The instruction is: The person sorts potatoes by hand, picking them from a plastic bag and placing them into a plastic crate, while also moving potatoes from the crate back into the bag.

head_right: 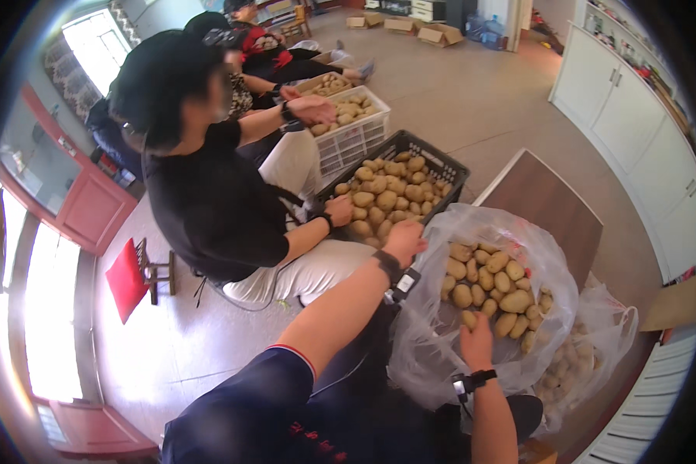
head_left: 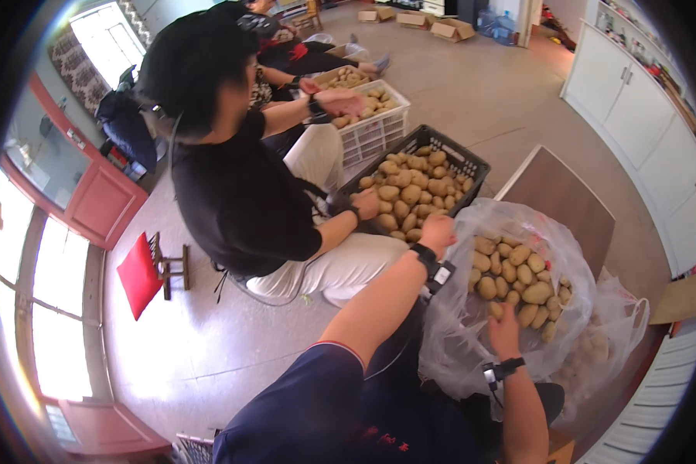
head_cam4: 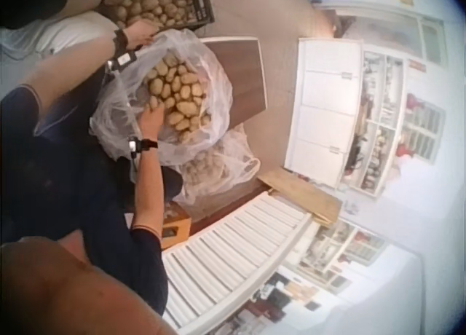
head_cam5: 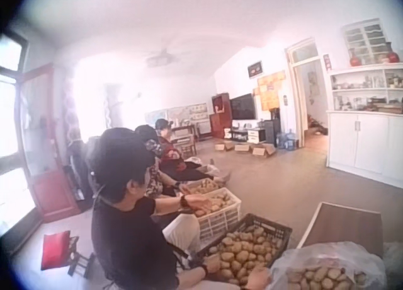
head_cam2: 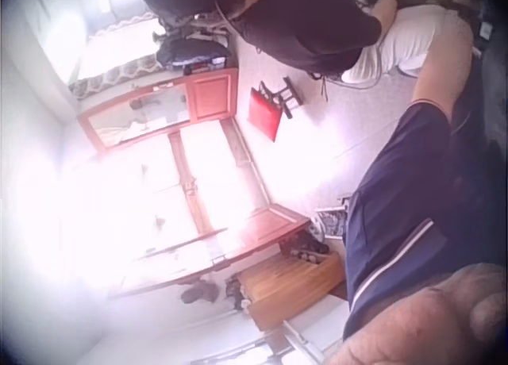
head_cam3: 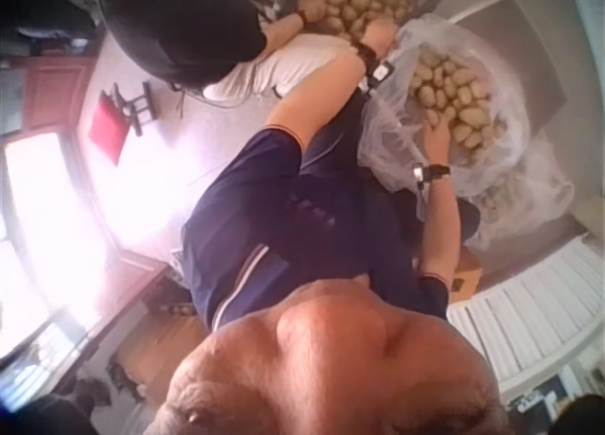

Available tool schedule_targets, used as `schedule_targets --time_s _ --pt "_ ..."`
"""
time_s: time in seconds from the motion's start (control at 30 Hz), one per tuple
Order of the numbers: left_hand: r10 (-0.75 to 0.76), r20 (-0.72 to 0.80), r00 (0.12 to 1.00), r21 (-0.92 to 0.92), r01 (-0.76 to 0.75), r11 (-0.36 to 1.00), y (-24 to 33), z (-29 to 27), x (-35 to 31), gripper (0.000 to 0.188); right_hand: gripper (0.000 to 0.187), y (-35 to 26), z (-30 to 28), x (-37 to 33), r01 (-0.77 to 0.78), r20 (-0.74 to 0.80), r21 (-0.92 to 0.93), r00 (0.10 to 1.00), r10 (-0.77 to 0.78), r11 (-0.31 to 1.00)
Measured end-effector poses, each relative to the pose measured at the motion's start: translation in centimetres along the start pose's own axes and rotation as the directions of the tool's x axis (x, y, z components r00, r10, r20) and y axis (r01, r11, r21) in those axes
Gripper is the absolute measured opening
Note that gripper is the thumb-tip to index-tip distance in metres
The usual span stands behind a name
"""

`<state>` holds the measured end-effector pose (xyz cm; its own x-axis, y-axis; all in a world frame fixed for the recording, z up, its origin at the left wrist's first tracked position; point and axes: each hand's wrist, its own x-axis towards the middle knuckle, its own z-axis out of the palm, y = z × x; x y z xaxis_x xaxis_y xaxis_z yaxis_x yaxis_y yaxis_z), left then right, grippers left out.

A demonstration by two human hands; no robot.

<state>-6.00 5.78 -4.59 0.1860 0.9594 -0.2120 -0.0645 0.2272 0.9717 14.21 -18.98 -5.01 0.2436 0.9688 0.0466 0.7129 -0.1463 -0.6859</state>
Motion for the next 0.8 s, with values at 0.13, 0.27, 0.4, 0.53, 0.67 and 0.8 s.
schedule_targets --time_s 0.13,0.27,0.4,0.53,0.67,0.8 --pt "-0.267 0.111 0.957 -0.283 0.288 0.915 2.1 4.4 -1.8 0.02 0.035 -1.4 -2.3 1.6 -0.124 -0.038 0.299 0.989 0.142 0.946" --pt "-0.277 0.282 0.919 -0.127 0.322 0.938 1.4 5.4 -3.9 0.024 0.032 -7.3 -4.0 3.3 -0.331 0.166 0.576 0.943 0.29 0.747" --pt "-0.381 0.455 0.805 0.08 0.39 0.918 3.7 7.9 -7.2 0.026 0.034 -5.5 -3.1 4.7 -0.347 0.192 0.615 0.937 0.293 0.708" --pt "-0.421 0.591 0.688 0.14 0.427 0.893 4.0 8.1 -7.9 0.025 0.038 -4.6 -2.0 5.7 -0.232 0.087 0.451 0.973 0.216 0.862" --pt "-0.117 0.765 0.634 0.018 0.161 0.987 2.5 8.3 -6.6 0.024 0.038 -1.8 -0.4 6.9 0.106 -0.234 0.321 0.972 -0.029 0.941" --pt "-0.169 0.709 0.684 0.054 0.187 0.981 2.2 6.5 -4.9 0.022 0.034 -4.3 -1.5 6.6 -0.128 -0.023 0.516 0.986 0.163 0.847"
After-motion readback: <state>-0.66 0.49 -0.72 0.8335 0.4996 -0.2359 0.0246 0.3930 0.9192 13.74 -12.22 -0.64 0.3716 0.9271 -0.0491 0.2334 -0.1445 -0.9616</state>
